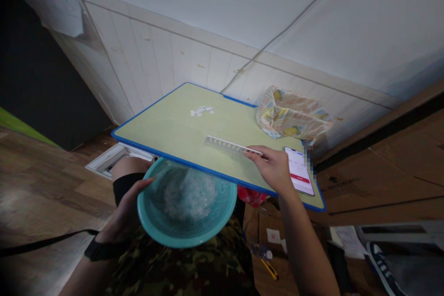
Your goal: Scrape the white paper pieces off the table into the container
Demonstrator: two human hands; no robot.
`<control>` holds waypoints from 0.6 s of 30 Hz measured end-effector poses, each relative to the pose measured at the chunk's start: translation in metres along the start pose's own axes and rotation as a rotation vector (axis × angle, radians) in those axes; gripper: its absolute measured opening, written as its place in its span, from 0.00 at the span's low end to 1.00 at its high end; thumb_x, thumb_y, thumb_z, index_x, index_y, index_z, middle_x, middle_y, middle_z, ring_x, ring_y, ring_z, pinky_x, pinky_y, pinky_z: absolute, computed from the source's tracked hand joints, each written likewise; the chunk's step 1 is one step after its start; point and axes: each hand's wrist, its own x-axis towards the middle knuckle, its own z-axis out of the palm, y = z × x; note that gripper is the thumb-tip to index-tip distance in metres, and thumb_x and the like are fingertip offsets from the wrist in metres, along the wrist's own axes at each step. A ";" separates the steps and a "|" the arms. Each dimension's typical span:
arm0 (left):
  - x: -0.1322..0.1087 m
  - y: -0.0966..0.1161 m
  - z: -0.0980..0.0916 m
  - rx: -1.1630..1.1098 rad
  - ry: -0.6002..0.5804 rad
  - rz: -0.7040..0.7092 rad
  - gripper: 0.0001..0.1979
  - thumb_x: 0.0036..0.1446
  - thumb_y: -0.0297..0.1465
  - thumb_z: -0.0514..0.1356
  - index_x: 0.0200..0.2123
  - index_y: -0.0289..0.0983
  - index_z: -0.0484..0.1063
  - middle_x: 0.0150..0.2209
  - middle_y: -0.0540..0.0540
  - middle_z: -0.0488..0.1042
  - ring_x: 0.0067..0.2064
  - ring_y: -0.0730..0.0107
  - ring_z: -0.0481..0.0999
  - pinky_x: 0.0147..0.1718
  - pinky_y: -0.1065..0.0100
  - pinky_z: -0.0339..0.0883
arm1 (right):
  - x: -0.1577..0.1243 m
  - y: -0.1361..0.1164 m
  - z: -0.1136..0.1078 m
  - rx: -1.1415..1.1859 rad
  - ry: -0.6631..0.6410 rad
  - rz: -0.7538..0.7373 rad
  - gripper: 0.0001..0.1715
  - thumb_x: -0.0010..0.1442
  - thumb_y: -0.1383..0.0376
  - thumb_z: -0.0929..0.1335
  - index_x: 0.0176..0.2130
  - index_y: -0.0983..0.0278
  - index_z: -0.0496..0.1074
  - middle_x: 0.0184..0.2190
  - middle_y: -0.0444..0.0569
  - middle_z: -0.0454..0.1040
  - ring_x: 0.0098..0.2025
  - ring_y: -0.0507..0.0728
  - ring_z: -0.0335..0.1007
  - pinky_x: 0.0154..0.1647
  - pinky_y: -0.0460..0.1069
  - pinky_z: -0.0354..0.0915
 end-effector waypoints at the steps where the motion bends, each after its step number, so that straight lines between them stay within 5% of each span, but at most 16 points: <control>1: 0.000 0.000 0.001 0.006 0.009 0.013 0.13 0.55 0.32 0.66 0.41 0.31 0.82 0.31 0.40 0.86 0.38 0.48 0.86 0.40 0.61 0.79 | 0.000 -0.001 0.000 -0.005 -0.021 -0.006 0.09 0.59 0.58 0.73 0.36 0.59 0.83 0.33 0.48 0.83 0.33 0.58 0.80 0.34 0.50 0.74; 10: 0.000 0.001 0.002 0.011 0.005 0.000 0.14 0.52 0.36 0.68 0.39 0.31 0.83 0.32 0.39 0.86 0.42 0.46 0.85 0.41 0.61 0.78 | -0.007 -0.012 -0.016 0.025 -0.140 -0.050 0.07 0.57 0.57 0.74 0.35 0.57 0.83 0.32 0.47 0.83 0.30 0.58 0.80 0.31 0.50 0.74; 18: 0.004 -0.001 -0.003 0.014 -0.017 0.007 0.13 0.54 0.38 0.67 0.34 0.32 0.83 0.31 0.40 0.86 0.43 0.48 0.85 0.39 0.64 0.78 | -0.003 0.002 -0.006 -0.002 0.034 0.002 0.07 0.57 0.59 0.74 0.35 0.58 0.83 0.32 0.46 0.83 0.31 0.58 0.80 0.32 0.49 0.73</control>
